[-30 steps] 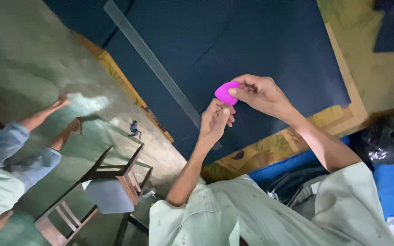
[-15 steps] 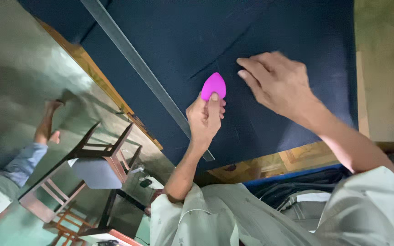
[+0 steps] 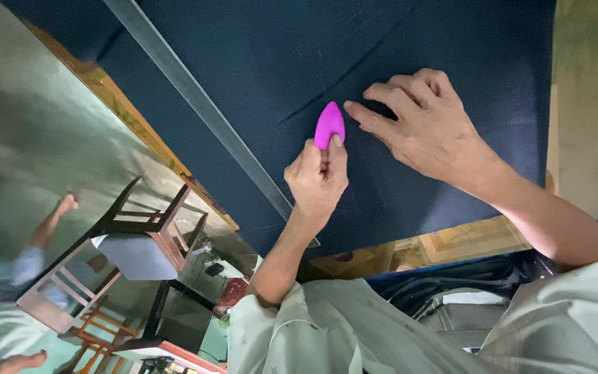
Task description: The person uses shears to cut a piece of dark blue fabric along a marked line on a wooden table. After cutting, they use a ruler and a pink marker to draw straight lines on the remaining fabric.
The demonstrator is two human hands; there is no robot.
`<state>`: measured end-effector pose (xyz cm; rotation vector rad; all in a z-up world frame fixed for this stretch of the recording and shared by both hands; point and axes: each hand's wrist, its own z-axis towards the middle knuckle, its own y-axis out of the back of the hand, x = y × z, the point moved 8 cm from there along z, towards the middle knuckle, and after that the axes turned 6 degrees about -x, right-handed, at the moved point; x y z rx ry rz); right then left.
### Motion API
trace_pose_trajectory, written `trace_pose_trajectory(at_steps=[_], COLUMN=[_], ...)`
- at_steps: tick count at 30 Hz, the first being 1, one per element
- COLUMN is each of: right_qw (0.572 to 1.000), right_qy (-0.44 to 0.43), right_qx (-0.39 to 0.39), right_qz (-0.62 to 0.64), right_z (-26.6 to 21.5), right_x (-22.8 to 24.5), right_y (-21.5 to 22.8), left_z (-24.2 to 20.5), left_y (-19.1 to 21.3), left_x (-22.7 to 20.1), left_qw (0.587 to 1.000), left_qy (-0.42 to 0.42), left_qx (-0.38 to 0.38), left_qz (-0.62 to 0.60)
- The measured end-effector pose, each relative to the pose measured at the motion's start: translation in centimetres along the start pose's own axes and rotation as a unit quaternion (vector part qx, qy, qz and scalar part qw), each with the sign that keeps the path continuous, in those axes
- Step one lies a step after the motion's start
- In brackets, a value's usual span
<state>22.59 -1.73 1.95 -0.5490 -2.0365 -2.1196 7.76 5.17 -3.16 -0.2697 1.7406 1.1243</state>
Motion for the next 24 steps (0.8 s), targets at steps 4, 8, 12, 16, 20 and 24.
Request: trace_pose_trajectory(at_steps=[4, 8, 12, 16, 20, 24], right_qw=[0.999, 0.999, 0.999, 0.999, 0.999, 0.999], right_qy=[0.002, 0.006, 0.009, -0.002, -0.006, -0.011], right_qx=[0.022, 0.011, 0.014, 0.02, 0.011, 0.012], right_qz=[-0.027, -0.035, -0.051, -0.045, -0.038, -0.041], right_z=[0.2, 0.4, 0.3, 0.2, 0.1, -0.1], right_x=[0.0, 0.1, 0.1, 0.0, -0.1, -0.2], right_y=[-0.2, -0.1, -0.3, -0.3, -0.4, -0.6], left_z=[0.4, 0.6, 0.8, 0.9, 0.8, 0.9], left_y=[-0.5, -0.5, -0.7, -0.9, -0.6, -0.7], left_x=[-0.3, -0.6, -0.6, -0.5, -1.0, -1.0], left_qw=[1.0, 1.0, 1.0, 0.999, 0.999, 0.998], left_qy=[-0.007, -0.003, 0.002, -0.001, -0.001, -0.01], left_qx=[0.009, 0.003, 0.013, 0.045, 0.026, 0.028], left_qz=[0.023, 0.026, 0.026, 0.024, 0.034, 0.048])
